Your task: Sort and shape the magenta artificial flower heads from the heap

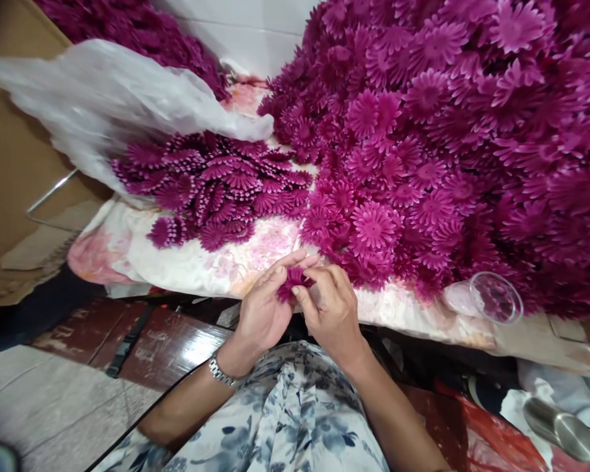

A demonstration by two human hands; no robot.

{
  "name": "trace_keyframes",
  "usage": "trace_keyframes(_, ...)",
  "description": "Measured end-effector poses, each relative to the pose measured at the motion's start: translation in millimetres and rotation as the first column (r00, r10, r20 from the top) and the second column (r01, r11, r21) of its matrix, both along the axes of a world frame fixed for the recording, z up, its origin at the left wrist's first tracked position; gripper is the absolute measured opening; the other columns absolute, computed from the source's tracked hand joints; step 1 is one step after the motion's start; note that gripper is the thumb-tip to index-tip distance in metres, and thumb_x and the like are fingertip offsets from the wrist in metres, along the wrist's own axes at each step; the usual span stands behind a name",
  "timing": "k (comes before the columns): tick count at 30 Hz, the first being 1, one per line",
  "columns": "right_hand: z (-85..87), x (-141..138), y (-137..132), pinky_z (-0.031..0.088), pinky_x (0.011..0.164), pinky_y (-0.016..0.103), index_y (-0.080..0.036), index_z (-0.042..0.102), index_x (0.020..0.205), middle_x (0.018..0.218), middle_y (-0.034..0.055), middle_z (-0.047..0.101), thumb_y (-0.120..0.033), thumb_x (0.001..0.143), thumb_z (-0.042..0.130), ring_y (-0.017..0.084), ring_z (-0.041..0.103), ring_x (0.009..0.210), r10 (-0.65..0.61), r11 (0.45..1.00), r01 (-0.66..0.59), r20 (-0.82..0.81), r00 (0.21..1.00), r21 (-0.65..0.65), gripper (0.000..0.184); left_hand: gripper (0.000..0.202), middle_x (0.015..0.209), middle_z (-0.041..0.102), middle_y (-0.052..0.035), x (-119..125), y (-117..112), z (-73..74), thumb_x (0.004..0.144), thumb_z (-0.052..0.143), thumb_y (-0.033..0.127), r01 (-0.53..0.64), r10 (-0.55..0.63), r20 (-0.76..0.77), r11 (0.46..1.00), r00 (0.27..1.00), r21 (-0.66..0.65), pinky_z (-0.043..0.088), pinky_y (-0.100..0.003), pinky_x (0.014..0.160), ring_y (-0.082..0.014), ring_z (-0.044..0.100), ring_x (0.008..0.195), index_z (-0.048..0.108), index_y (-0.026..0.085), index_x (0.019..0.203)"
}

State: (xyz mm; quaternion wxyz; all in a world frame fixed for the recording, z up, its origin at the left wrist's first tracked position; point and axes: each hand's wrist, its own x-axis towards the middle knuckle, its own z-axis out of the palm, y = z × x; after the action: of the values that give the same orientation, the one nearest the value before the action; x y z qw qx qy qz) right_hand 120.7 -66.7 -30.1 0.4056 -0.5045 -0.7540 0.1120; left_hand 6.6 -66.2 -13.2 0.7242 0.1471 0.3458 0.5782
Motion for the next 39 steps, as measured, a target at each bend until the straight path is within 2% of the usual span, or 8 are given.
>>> trace_keyframes(4, 0.8, -3.5, -2.4, 0.051, 0.074, 0.035, -0.018, 0.054, 0.105, 0.089, 0.0083, 0.060, -0.020, 0.082, 0.060, 0.020, 0.057, 0.086, -0.004, 0.986, 0.003, 0.009, 1.000, 0.165, 0.024, 0.025, 0.106, 0.069, -0.0112, 0.0, 1.7, 0.7, 0.086, 0.053, 0.030, -0.061, 0.060, 0.028, 0.998, 0.998, 0.012, 0.043, -0.037, 0.097, -0.0224, 0.062, 0.104, 0.065, 0.014, 0.101)
trace_keyframes(8, 1.7, -5.4, -1.5, 0.052, 0.075, 0.034, -0.018, 0.053, 0.111, 0.091, 0.0082, 0.060, -0.028, 0.082, 0.062, 0.019, 0.058, 0.086, 0.162, 0.983, -0.160, -0.016, 0.987, 0.089, 0.032, 0.032, 0.117, 0.065, -0.0081, -0.5, 0.8, 2.9, 0.088, 0.048, 0.037, -0.006, 0.004, 0.053, 1.000, 0.999, 0.030, 0.035, -0.037, 0.105, -0.0206, 0.054, 0.117, 0.061, 0.019, 0.111)
trace_keyframes(15, -1.9, 0.2, 5.1, 0.050, 0.071, 0.029, -0.018, 0.056, 0.102, 0.085, 0.0053, 0.063, -0.016, 0.084, 0.049, 0.015, 0.061, 0.078, 0.049, 0.998, -0.055, -0.136, 0.990, -0.038, 0.018, 0.056, 0.137, 0.050, -0.0037, -3.7, -5.4, 1.1, 0.081, 0.046, 0.060, 0.148, -0.146, -0.026, 0.982, 0.989, 0.115, 0.026, -0.034, 0.111, -0.0207, 0.036, 0.133, 0.054, 0.027, 0.126)
trace_keyframes(21, 5.2, 6.6, 2.3, 0.047, 0.061, 0.023, -0.019, 0.057, 0.096, 0.075, -0.0003, 0.062, -0.024, 0.085, 0.049, 0.011, 0.058, 0.066, -0.055, 0.910, -0.122, -0.406, 0.912, -0.395, 0.014, 0.031, 0.106, 0.066, -0.0044, -10.0, 1.2, -11.0, 0.076, 0.065, 0.027, 0.109, -0.028, -0.362, 0.973, 0.932, 0.205, 0.042, -0.027, 0.090, -0.0168, 0.059, 0.099, 0.063, 0.022, 0.107)
trace_keyframes(24, 8.3, 7.4, 1.3, 0.043, 0.055, 0.019, -0.019, 0.058, 0.089, 0.069, -0.0029, 0.058, -0.027, 0.085, 0.050, 0.008, 0.052, 0.059, -0.032, 0.830, -0.269, -0.522, 0.852, -0.489, 0.012, 0.008, 0.074, 0.063, 0.0002, -11.8, 3.7, -14.8, 0.075, 0.065, 0.023, 0.106, 0.012, -0.525, 0.975, 0.851, 0.195, 0.044, -0.021, 0.065, -0.0109, 0.056, 0.067, 0.065, 0.018, 0.081)
trace_keyframes(27, 9.1, 8.0, 1.6, 0.043, 0.059, 0.019, -0.019, 0.058, 0.089, 0.074, -0.0025, 0.058, -0.033, 0.084, 0.054, 0.009, 0.053, 0.064, -0.010, 0.783, -0.355, -0.582, 0.813, -0.511, 0.015, 0.005, 0.065, 0.060, 0.0017, -11.1, 3.8, -13.1, 0.075, 0.063, 0.020, 0.076, 0.061, -0.616, 0.978, 0.785, 0.194, 0.042, -0.020, 0.059, -0.0100, 0.053, 0.060, 0.062, 0.017, 0.072)
trace_keyframes(32, 7.8, 10.0, 2.3, 0.042, 0.058, 0.020, -0.017, 0.058, 0.083, 0.071, -0.0018, 0.056, -0.036, 0.080, 0.060, 0.009, 0.052, 0.063, -0.033, 0.790, -0.326, -0.566, 0.824, -0.520, 0.018, 0.005, 0.059, 0.061, 0.0018, -8.3, 2.0, -4.8, 0.071, 0.064, 0.019, 0.082, 0.090, -0.705, 0.975, 0.704, 0.206, 0.042, -0.021, 0.054, -0.0105, 0.053, 0.055, 0.062, 0.017, 0.066)
trace_keyframes(39, 9.9, 14.2, -2.0, 0.044, 0.061, 0.022, -0.018, 0.058, 0.089, 0.074, -0.0004, 0.060, -0.032, 0.084, 0.053, 0.010, 0.054, 0.065, -0.081, 0.847, -0.224, -0.533, 0.842, -0.483, 0.015, 0.007, 0.055, 0.059, 0.0026, -8.1, 1.8, -2.2, 0.071, 0.065, 0.021, 0.133, 0.048, -0.704, 0.971, 0.709, 0.200, 0.040, -0.020, 0.050, -0.0090, 0.050, 0.049, 0.064, 0.017, 0.067)
